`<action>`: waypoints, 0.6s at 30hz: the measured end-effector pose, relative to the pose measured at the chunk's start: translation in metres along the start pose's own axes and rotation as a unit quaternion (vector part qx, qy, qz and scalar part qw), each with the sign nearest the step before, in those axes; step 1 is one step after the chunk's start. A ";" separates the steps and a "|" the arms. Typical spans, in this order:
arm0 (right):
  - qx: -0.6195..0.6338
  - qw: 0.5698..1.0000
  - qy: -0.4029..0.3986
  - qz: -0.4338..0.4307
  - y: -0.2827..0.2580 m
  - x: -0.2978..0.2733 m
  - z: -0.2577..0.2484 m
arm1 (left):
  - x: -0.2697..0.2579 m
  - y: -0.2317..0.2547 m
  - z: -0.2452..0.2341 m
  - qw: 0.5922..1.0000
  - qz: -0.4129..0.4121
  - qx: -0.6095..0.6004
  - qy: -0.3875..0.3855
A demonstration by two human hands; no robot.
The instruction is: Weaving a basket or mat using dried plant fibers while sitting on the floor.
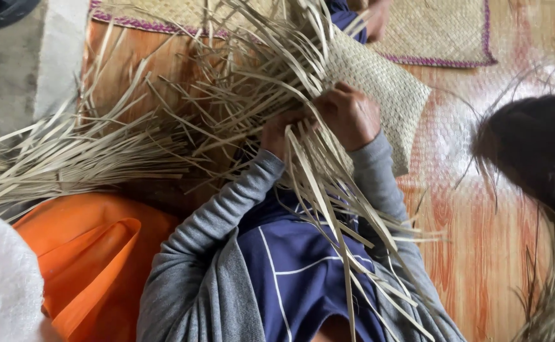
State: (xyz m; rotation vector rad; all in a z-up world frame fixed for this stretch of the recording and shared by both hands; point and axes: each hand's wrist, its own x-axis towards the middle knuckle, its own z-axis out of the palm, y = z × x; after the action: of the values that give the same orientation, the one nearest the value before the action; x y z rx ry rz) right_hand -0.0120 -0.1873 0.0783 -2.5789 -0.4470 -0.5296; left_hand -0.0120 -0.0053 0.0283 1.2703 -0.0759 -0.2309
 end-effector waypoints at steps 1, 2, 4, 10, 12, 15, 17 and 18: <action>0.004 1.000 -0.015 0.009 -0.008 0.001 -0.006 | 0.006 -0.015 -0.001 0.998 -0.007 -0.063 0.000; 0.007 0.999 -0.030 0.018 -0.017 0.002 -0.012 | 0.012 -0.030 -0.004 0.992 -0.012 -0.126 -0.002; 0.054 0.998 -0.027 0.001 -0.013 -0.006 -0.010 | 0.019 -0.029 -0.007 0.996 -0.002 -0.088 -0.003; 0.116 0.992 -0.053 -0.006 -0.014 -0.044 -0.024 | 0.024 -0.024 -0.016 0.981 0.026 0.185 -0.053; 0.111 0.992 -0.063 -0.006 -0.005 -0.055 -0.021 | 0.027 -0.026 -0.013 0.977 0.018 0.209 -0.044; 0.128 0.988 -0.084 0.015 -0.003 -0.061 -0.016 | 0.036 -0.039 -0.008 0.969 -0.018 0.244 -0.042; 0.160 0.981 -0.103 0.024 -0.016 -0.054 -0.018 | 0.056 -0.071 -0.009 0.968 -0.018 0.244 -0.053; 0.161 0.981 -0.103 0.023 -0.027 -0.050 -0.016 | 0.056 -0.070 -0.009 0.968 -0.018 0.244 -0.051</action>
State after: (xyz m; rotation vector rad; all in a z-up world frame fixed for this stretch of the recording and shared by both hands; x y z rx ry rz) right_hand -0.0708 -0.1836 0.0793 -2.3317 -0.4972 -0.1562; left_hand 0.0350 -0.0280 -0.0451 1.7507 -0.2086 -0.3213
